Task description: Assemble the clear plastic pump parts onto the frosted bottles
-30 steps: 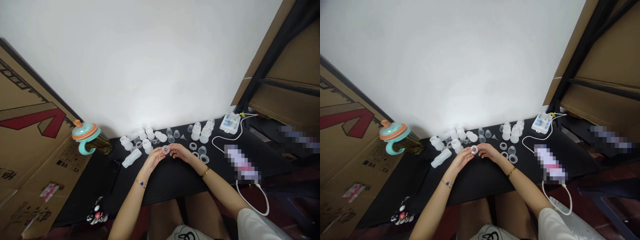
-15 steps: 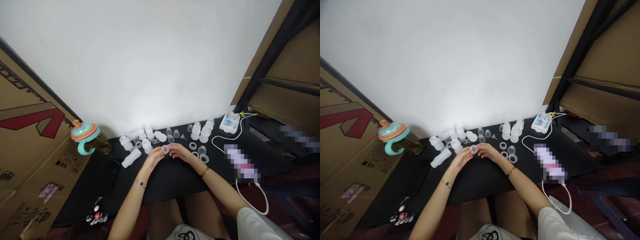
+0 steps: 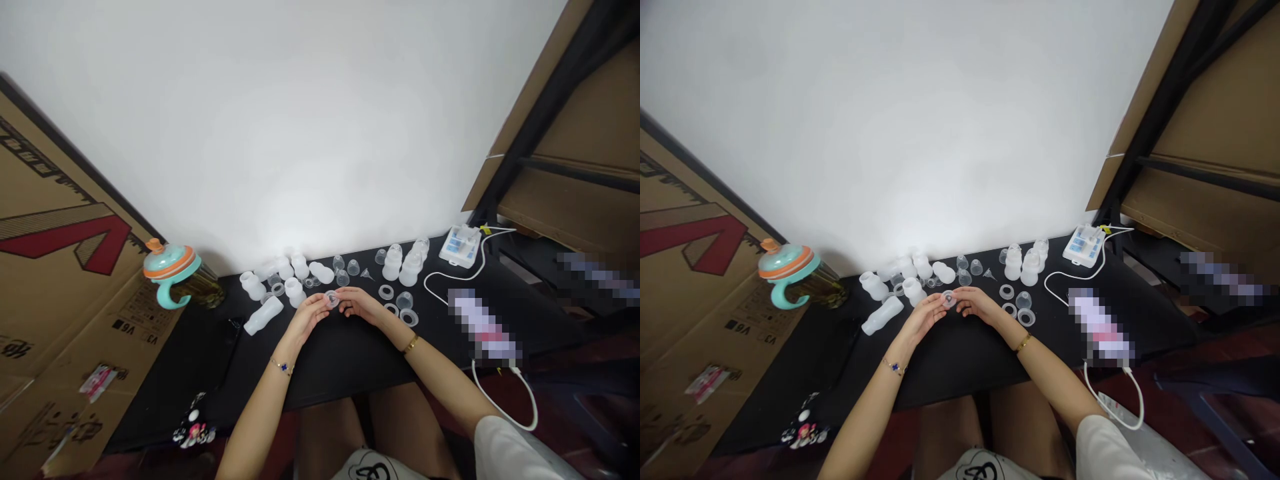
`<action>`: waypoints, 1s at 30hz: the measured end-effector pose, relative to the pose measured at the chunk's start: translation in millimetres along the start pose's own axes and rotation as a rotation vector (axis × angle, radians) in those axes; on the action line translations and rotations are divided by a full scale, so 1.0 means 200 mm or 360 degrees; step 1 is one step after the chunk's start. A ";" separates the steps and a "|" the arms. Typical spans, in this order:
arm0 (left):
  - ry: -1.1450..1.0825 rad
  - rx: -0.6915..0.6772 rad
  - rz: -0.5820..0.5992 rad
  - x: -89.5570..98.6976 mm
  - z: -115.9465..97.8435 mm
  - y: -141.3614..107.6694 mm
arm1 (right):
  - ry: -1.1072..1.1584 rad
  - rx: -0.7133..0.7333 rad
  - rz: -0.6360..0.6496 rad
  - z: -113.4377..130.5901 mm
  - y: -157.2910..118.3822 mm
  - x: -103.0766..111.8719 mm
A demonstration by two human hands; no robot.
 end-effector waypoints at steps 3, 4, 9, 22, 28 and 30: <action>-0.0004 -0.0001 0.0001 0.00 0.00 0.00 | -0.0002 -0.0003 -0.0011 0.00 0.00 0.00; -0.0003 -0.0001 -0.0001 0.00 0.00 0.00 | -0.0004 -0.0002 -0.0012 0.00 0.00 0.00; 0.0004 -0.0012 -0.0007 0.02 0.01 0.02 | 0.0006 0.0020 -0.0001 0.00 0.00 0.01; -0.0032 0.0003 0.0021 0.01 0.01 0.02 | 0.0017 0.0040 0.0003 0.00 0.01 0.02; -0.0038 0.0005 0.0047 0.01 0.02 0.02 | 0.0039 0.0056 0.0001 0.00 0.02 0.03; -0.0033 0.0010 0.0035 0.01 0.02 0.02 | 0.0043 0.0056 0.0001 0.00 0.02 0.02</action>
Point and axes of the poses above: each hand's wrist, its own y-axis towards the middle knuckle, its own x-axis out of the back of the hand, z = x × y, the point moved 9 cm from there along y, towards the middle knuckle, and after that the axes turned 9 degrees about y, right-handed, at the moved point
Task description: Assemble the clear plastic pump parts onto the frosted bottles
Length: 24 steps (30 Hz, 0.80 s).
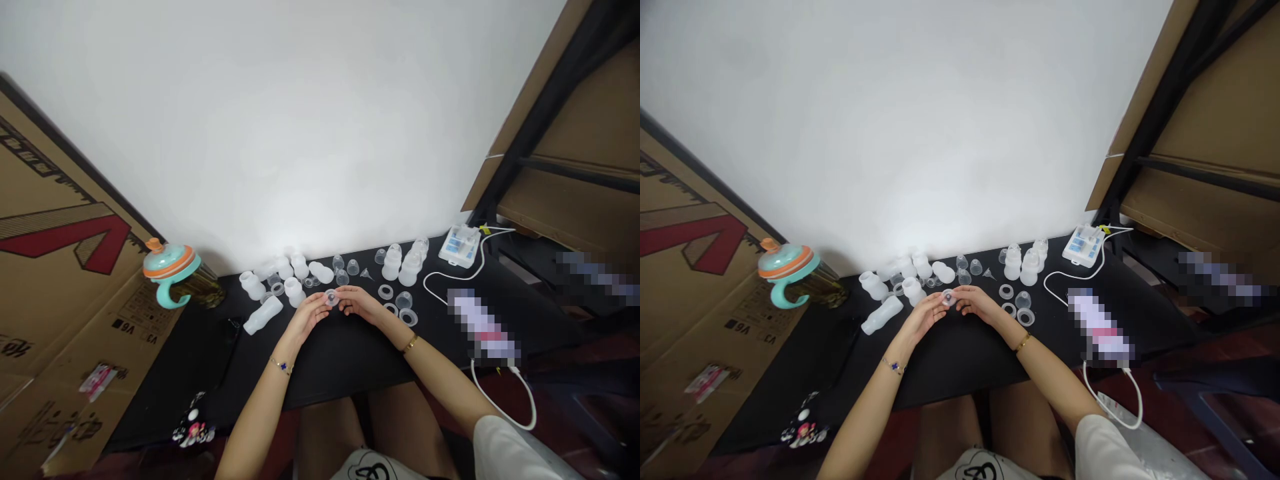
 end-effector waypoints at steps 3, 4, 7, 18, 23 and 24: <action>-0.0003 0.0004 -0.0015 0.00 0.00 0.00 | 0.0007 -0.0004 0.0000 0.00 0.00 0.00; -0.0004 0.0006 -0.0017 0.00 0.00 0.00 | 0.0007 -0.0005 0.0001 0.00 0.00 -0.01; -0.0007 0.0013 -0.0033 0.00 0.00 0.00 | 0.0003 -0.0009 0.0007 0.01 -0.01 -0.01; 0.0008 0.0013 -0.0033 -0.01 -0.02 -0.02 | 0.0012 -0.0025 0.0015 0.00 -0.01 -0.01; 0.0022 0.0008 -0.0023 -0.01 -0.01 -0.01 | 0.0009 -0.0019 0.0006 0.01 -0.01 -0.01; 0.0024 0.0007 -0.0023 -0.01 -0.01 -0.01 | 0.0012 -0.0019 0.0005 0.01 -0.01 -0.01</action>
Point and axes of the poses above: each hand's wrist, its own y-axis towards the middle knuckle, its own x-axis out of the back of the hand, z = x × y, the point moved 9 cm from there along y, towards the middle knuckle, and after that the axes turned 9 degrees about y, right-handed, at the moved point
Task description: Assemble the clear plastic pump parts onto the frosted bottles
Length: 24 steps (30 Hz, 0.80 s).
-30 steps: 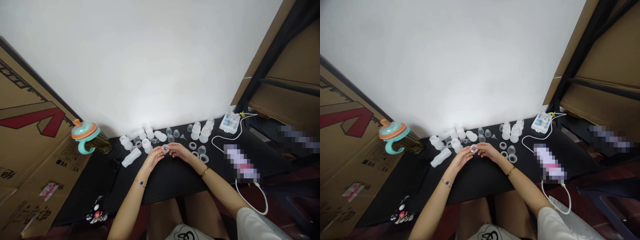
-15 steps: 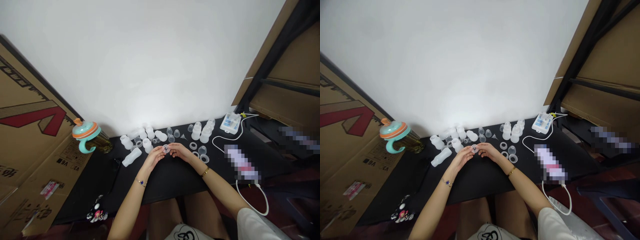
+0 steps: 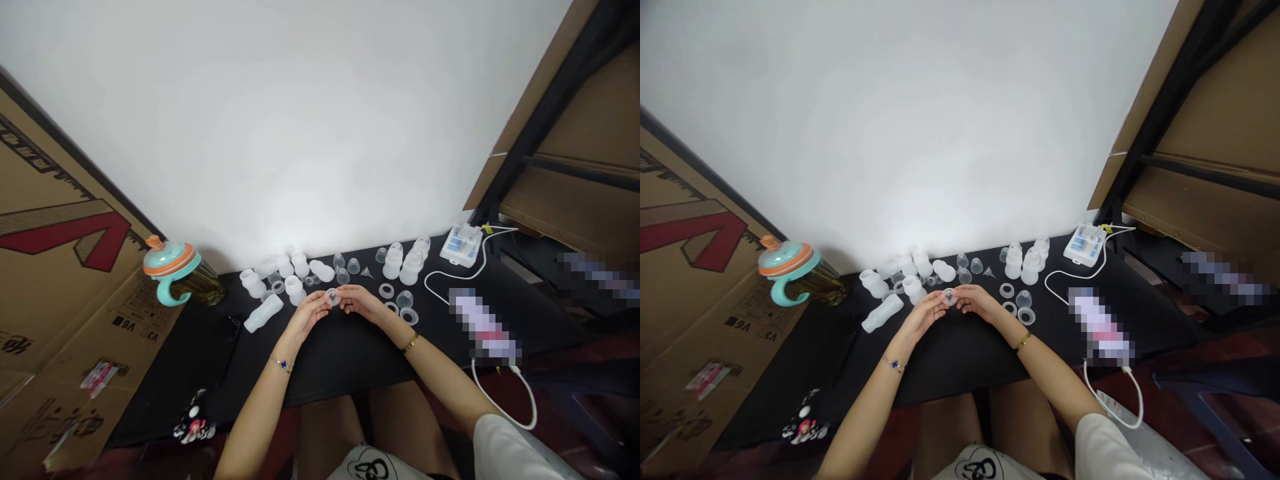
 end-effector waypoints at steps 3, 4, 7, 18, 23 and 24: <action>0.0001 -0.0007 0.0003 0.00 0.00 0.00 | 0.0011 -0.0005 -0.0001 0.00 0.00 0.00; 0.0001 -0.0011 0.0006 0.00 -0.01 0.00 | 0.0013 -0.0008 -0.0001 0.00 0.00 0.00; -0.0004 -0.0025 0.0019 -0.01 -0.01 -0.01 | 0.0020 -0.0011 -0.0005 0.01 -0.01 -0.01; 0.0005 -0.0043 0.0032 -0.01 -0.01 0.00 | 0.0014 0.0005 -0.0001 0.03 -0.03 -0.03; 0.0006 -0.0050 0.0033 -0.01 -0.01 0.00 | 0.0006 0.0012 0.0008 0.03 -0.03 -0.03; 0.0005 -0.0051 0.0036 -0.01 -0.01 -0.01 | 0.0002 0.0015 0.0013 0.03 -0.03 -0.03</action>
Point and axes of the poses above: each hand's wrist, its own y-axis towards the middle knuckle, its own x-axis out of the back of the hand, z = x × y, the point moved 9 cm from there along y, towards the middle knuckle, and after that the axes turned 9 degrees about y, right-handed, at the moved point
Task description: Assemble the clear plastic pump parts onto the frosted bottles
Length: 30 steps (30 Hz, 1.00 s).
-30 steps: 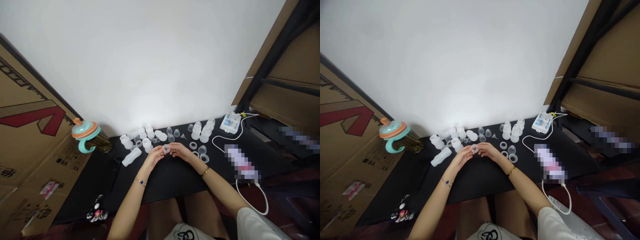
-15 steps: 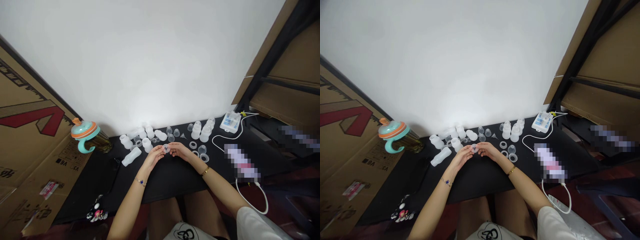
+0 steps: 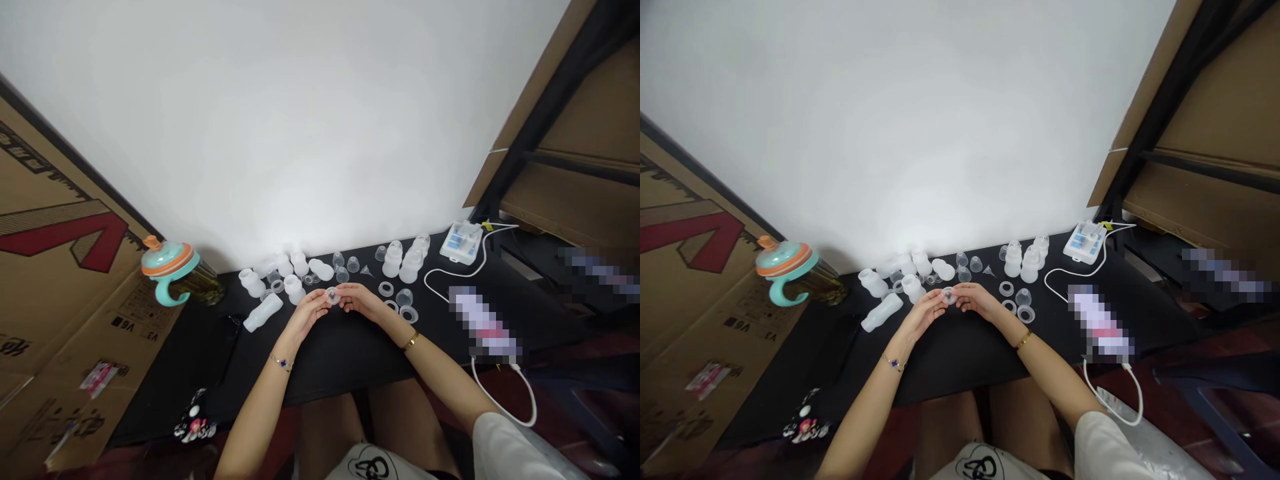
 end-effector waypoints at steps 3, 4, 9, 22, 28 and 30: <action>-0.0007 -0.0006 0.0011 0.00 -0.01 -0.01 | -0.0015 0.0012 0.0013 0.00 0.00 0.00; -0.0007 -0.0006 0.0015 -0.01 -0.01 -0.01 | -0.0027 0.0023 0.0019 0.00 0.00 0.00; -0.0011 -0.0003 0.0039 -0.02 -0.02 -0.02 | -0.0190 0.0256 -0.0011 0.06 0.00 -0.01; 0.0184 -0.0112 -0.0107 0.04 -0.01 0.02 | -0.0878 0.0921 -0.0157 0.21 -0.07 -0.05; 0.0255 -0.0230 -0.0155 0.05 -0.04 0.01 | -0.1235 0.1119 -0.0097 0.23 -0.13 -0.12; 0.0266 -0.0251 -0.0157 0.05 -0.04 0.01 | -0.1336 0.1148 -0.0053 0.21 -0.13 -0.13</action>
Point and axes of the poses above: each hand's wrist, its own y-axis towards the middle knuckle, its own x-axis out of the back of the hand, z = x × y, the point moved 9 cm from there along y, towards the middle knuckle, and after that the axes turned 9 degrees about y, right-handed, at the moved point
